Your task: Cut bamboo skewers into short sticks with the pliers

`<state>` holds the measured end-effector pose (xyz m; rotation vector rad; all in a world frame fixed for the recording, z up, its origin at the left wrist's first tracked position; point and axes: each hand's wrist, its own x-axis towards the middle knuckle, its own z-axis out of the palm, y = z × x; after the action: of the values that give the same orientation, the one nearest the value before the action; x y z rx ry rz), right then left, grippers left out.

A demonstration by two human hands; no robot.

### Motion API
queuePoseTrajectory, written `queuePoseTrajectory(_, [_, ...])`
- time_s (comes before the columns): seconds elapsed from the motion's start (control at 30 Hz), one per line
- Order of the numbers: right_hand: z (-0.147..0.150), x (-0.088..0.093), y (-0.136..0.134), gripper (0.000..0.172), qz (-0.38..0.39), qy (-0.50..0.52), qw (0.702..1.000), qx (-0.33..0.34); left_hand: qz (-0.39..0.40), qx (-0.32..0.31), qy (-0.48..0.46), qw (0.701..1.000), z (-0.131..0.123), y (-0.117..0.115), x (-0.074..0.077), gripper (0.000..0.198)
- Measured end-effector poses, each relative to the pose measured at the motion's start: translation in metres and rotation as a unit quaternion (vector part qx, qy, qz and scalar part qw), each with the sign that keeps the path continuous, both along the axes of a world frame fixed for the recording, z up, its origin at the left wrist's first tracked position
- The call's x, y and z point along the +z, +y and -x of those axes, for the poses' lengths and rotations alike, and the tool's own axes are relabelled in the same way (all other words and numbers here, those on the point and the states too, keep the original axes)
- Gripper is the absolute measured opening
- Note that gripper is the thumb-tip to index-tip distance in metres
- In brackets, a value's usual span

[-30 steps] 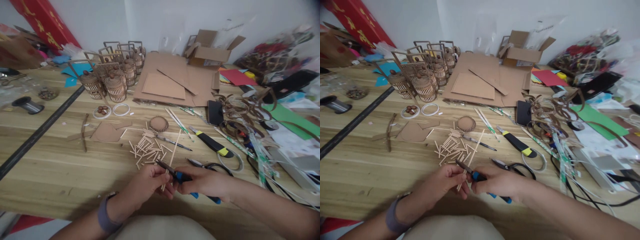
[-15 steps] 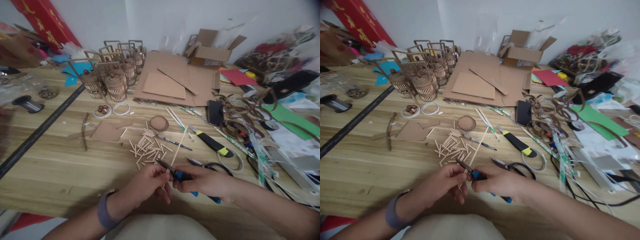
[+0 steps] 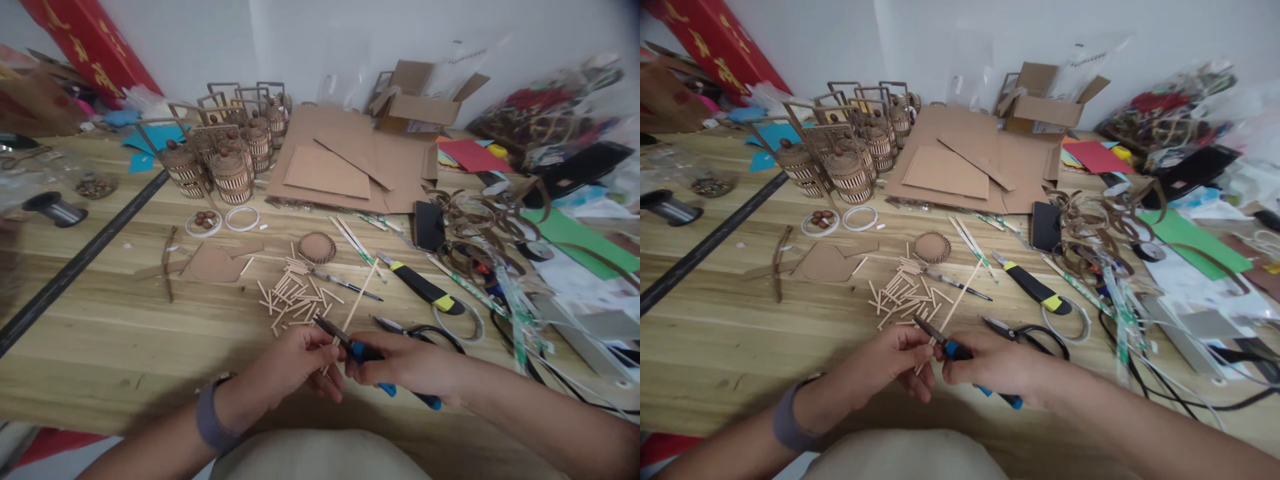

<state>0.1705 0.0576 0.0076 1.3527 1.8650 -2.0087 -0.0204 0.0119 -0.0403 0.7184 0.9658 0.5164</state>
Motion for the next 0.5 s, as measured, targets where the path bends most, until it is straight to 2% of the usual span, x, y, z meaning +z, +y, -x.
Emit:
queuePoseTrajectory(0.33, [-0.0033, -0.0084, 0.0010, 0.022, -0.034, -0.008, 0.999, 0.020, 0.004, 0.002, 0.003, 1.000, -0.0031, 0.0008, 0.0030, 0.056])
queuePoseTrajectory(0.5, [-0.0006, -0.0093, 0.0006, 0.012, -0.031, 0.008, 0.999, 0.037, 0.000, 0.003, 0.006, 1.000, -0.0036, 0.0004, 0.0059, 0.049])
